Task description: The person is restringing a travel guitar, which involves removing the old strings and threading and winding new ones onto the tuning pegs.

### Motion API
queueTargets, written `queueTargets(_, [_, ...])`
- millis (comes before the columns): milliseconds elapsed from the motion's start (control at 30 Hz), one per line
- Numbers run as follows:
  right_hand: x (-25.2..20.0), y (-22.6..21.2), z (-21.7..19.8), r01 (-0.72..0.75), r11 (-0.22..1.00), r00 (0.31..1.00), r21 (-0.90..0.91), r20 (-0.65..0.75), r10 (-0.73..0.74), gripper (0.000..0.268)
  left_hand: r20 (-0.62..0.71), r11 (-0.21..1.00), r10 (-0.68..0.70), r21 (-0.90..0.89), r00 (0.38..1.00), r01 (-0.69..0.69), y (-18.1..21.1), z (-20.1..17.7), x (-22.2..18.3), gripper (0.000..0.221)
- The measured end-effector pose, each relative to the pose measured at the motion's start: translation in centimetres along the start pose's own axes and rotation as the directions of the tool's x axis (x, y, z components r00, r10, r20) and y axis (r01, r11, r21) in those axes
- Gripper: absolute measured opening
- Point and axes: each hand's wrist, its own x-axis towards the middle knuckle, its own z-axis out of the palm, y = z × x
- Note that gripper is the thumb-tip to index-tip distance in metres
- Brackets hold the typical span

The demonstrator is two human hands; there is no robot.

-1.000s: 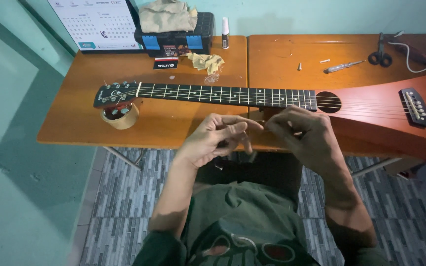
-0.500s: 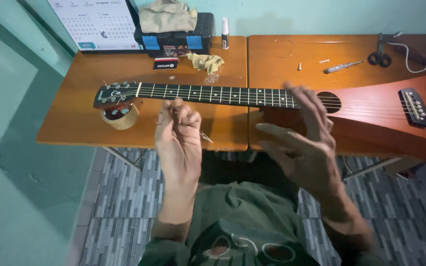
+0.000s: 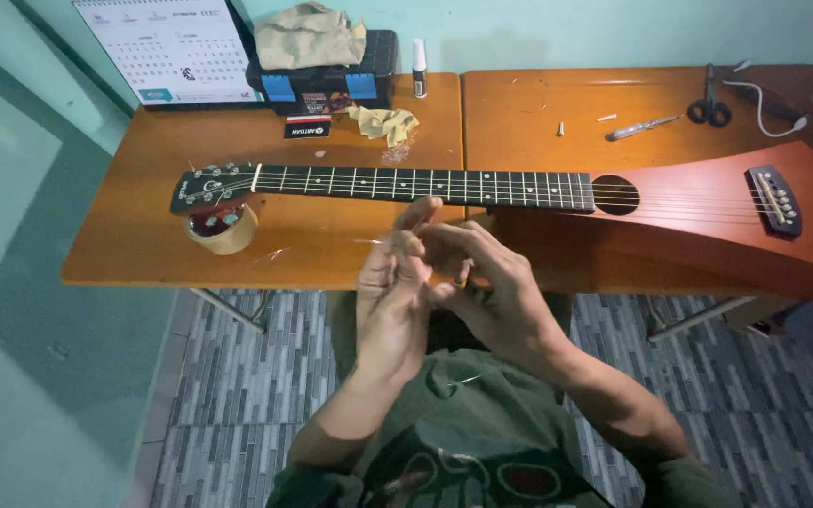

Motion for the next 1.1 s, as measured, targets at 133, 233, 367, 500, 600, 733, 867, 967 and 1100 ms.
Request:
queueTargets(133, [-0.5,1.2,0.3,0.000,1.000,0.999,0.013,0.050,-0.001,0.008,0.033,1.000,0.003,-0.004,0.999,-0.003,-0.7,-0.5,0.3,0.019])
queueTargets(233, [-0.8,1.5,-0.7,-0.124,0.964,0.992,0.236,0.048,0.116,0.014,0.060,0.998,0.057,-0.035,0.997,-0.055,0.0,0.1,0.0,0.015])
queueTargets(367, [-0.1,1.1,-2.8,-0.015,0.995,0.998,-0.101,0.064,0.021,0.015,0.152,0.887,0.103,0.433,0.983,-0.160,2.5,0.6,-0.1,0.020])
queueTargets(500, [0.8,0.5,-4.2,0.219,0.840,0.966,-0.496,0.229,-0.117,0.017,0.414,0.004,-0.108,0.909,0.904,-0.416,4.6,0.8,-2.2,0.025])
queueTargets(600, [0.7,2.8,-4.7,0.103,0.918,0.937,-0.384,0.347,0.040,0.018,0.605,-0.059,0.164,0.794,0.779,-0.605,2.5,1.2,-2.2,0.031])
queueTargets(733, [0.6,2.5,-4.2,0.229,0.816,0.950,-0.530,0.305,-0.068,0.034,0.437,-0.121,-0.101,0.886,0.894,-0.447,1.5,-0.8,0.4,0.086])
queueTargets(867, [2.2,1.5,-4.6,0.226,0.921,0.953,-0.318,0.270,-0.140,0.006,0.517,-0.002,-0.064,0.855,0.853,-0.518,-0.2,-2.9,3.0,0.061])
queueTargets(967, [3.3,2.1,-5.7,0.173,0.938,0.962,-0.300,0.257,-0.095,0.005,0.583,0.051,0.024,0.811,0.812,-0.583,-0.4,-3.2,4.0,0.037])
queueTargets(1100, [3.7,3.6,-8.4,0.180,0.937,0.961,-0.298,0.257,-0.103,0.005,0.544,0.018,0.045,0.838,0.838,-0.545,0.5,-2.4,5.4,0.027])
